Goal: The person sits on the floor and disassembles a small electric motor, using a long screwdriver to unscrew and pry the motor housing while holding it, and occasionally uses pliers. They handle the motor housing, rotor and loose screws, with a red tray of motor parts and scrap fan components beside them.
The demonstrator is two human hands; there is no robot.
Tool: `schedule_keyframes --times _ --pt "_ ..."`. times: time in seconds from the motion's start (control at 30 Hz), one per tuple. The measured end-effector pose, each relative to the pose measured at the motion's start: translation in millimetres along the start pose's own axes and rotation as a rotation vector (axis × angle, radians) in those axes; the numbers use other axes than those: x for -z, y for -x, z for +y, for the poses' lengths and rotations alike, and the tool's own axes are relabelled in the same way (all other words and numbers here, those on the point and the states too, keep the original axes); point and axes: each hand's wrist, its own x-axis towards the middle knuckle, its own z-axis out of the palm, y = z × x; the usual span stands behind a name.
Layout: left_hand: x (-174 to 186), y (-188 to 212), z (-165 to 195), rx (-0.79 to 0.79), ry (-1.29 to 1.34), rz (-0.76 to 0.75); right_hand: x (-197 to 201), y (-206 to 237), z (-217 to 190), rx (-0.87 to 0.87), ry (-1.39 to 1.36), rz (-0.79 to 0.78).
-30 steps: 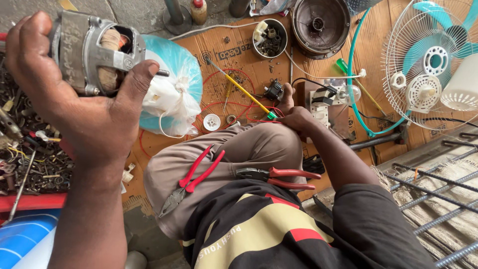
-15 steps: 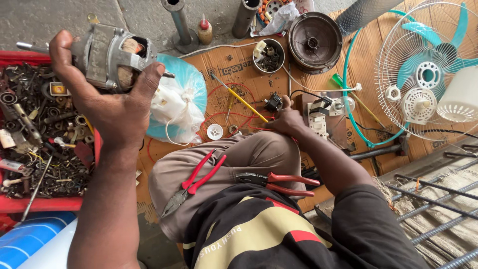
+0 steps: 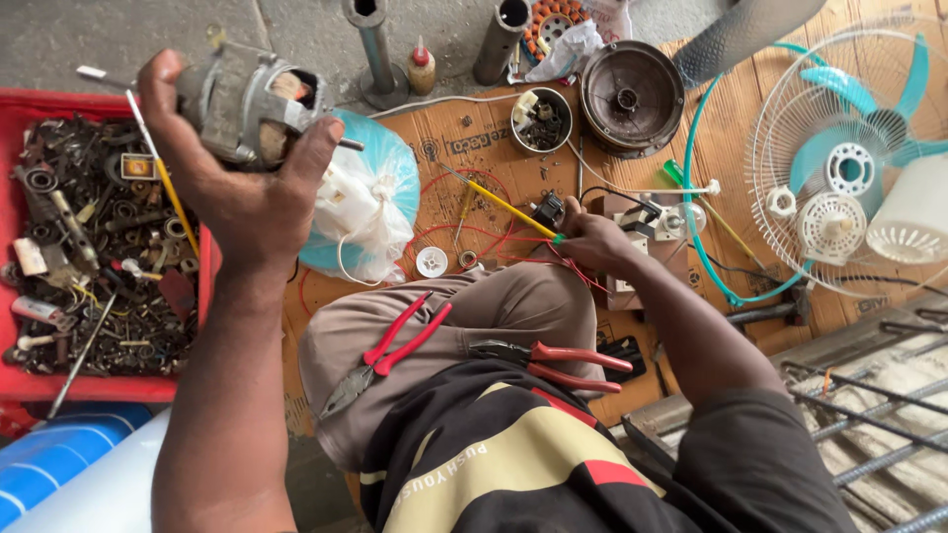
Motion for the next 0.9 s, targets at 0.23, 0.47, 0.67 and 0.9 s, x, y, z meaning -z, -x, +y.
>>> schedule_keyframes --times 0.23,0.47,0.67,0.9 --pt "-19 -4 -5 0.079 0.149 0.141 74 87 43 0.334 -0.585 0.186" --pt "-21 -9 -1 0.024 -0.01 0.202 87 164 59 0.685 -0.905 0.347" --pt "-20 -12 -2 0.015 -0.065 0.213 68 160 48 0.817 -0.755 0.283" --pt "-21 -11 0 0.014 -0.011 0.227 65 159 32 0.647 -0.766 0.289"
